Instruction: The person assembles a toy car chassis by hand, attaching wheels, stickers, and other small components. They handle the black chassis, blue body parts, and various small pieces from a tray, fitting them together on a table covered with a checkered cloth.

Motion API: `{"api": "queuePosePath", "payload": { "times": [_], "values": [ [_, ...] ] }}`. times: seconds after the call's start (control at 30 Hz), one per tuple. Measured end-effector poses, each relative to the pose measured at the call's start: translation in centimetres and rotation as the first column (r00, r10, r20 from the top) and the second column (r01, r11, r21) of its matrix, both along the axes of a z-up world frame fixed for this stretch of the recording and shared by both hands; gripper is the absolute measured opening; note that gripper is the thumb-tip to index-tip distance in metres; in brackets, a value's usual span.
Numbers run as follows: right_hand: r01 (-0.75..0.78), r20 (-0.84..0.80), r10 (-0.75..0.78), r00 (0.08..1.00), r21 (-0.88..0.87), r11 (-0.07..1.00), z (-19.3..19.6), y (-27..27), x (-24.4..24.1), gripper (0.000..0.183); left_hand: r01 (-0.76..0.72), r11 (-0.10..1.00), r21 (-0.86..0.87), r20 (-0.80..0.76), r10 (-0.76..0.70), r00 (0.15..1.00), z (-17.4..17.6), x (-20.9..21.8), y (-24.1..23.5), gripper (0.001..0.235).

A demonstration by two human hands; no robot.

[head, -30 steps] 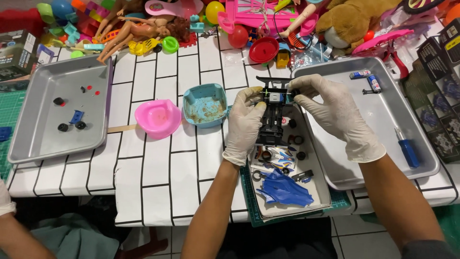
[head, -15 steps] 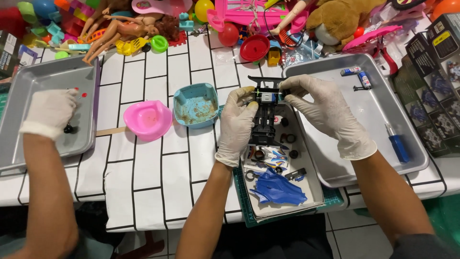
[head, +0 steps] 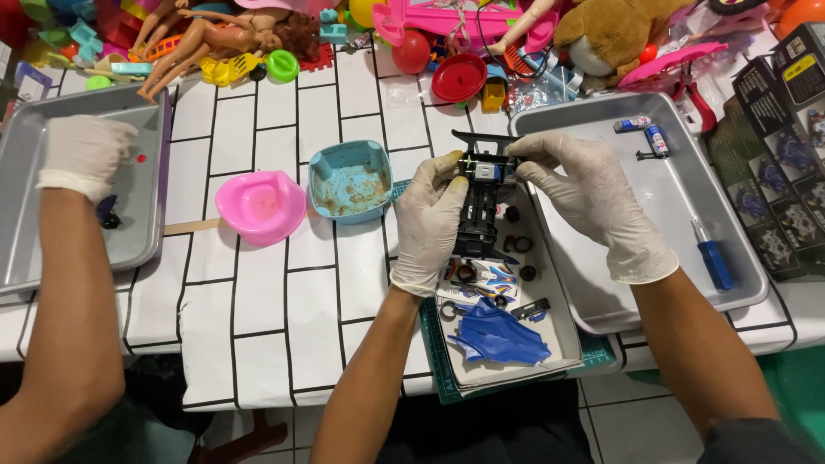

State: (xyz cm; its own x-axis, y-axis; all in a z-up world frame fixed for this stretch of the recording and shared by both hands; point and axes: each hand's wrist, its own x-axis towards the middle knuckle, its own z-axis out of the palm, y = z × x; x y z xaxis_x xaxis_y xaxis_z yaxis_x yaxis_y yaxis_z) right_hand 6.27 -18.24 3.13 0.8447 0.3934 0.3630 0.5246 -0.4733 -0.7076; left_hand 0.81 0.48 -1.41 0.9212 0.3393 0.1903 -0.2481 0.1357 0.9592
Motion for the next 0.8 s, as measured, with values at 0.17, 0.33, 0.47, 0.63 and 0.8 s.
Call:
{"api": "queuePosePath", "payload": {
  "times": [0.17,0.33,0.47,0.63,0.8],
  "values": [
    [-0.018,-0.070,0.024,0.997,0.086,0.996,-0.2,0.2,-0.2,0.017,-0.008,1.000,0.009,0.010,0.008,1.000,-0.3,0.0,0.0,0.027],
    [-0.006,-0.002,0.006,1.000,0.046,0.999,-0.7,0.3,0.0,0.019,-0.013,1.000,-0.009,0.004,0.013,1.000,-0.2,0.1,0.0,0.027],
    [-0.034,0.114,0.033,0.993,0.012,0.999,-0.4,0.5,-0.2,0.022,-0.016,0.998,-0.060,-0.022,0.014,1.000,-0.5,0.3,0.0,0.027],
    [-0.041,0.139,0.039,0.989,0.011,0.999,-0.2,0.9,-0.5,0.028,-0.011,0.997,-0.082,-0.040,0.008,0.999,-0.6,0.3,0.0,0.027],
    [-0.029,0.002,0.028,1.000,0.138,0.990,0.1,1.1,-0.7,0.027,-0.025,0.993,-0.112,-0.020,0.023,1.000,-1.1,0.7,0.0,0.028]
  ]
}}
